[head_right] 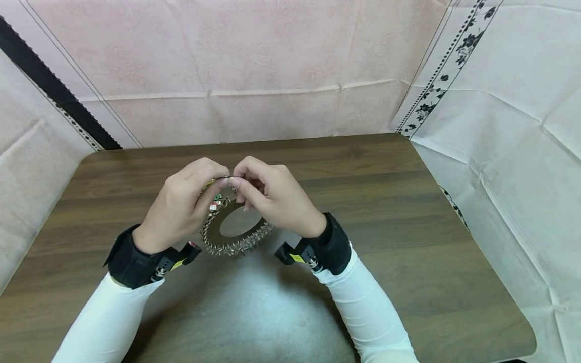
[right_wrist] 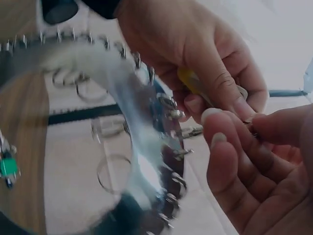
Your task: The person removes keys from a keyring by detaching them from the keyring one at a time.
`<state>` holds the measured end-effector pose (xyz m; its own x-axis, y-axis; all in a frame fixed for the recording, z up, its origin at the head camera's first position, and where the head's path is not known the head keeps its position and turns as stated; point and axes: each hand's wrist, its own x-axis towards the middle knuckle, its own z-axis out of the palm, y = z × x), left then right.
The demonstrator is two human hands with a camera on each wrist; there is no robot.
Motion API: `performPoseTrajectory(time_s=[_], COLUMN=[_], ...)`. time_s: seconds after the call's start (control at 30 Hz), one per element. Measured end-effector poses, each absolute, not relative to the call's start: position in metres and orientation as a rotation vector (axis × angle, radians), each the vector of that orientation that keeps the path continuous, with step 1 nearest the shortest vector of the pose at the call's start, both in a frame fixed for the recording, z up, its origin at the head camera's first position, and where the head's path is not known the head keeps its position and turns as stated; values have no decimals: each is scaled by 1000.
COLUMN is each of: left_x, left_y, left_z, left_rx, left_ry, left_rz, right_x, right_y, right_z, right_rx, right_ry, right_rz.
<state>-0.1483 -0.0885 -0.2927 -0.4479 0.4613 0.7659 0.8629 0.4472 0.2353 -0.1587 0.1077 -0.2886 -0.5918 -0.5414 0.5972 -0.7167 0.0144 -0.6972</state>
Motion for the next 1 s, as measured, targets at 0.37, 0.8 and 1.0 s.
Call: performPoseTrajectory(time_s=[0.37,0.8,1.0], left_x=[-148,-151,-153], left_y=[-90,-96,-96], left_z=[-294,-292,-291], left_rx=[-1053,-967,-984], left_ry=[-2104,-2090,-2064], left_rz=[-762,-950,-1081], right_x=[-160,-164,-164], right_y=[108,101,102], right_z=[-289,-297,-297], right_rx=[1362,1338,1298], right_ry=[-2215,-2049,-2002], right_rz=[1716,1965,1995])
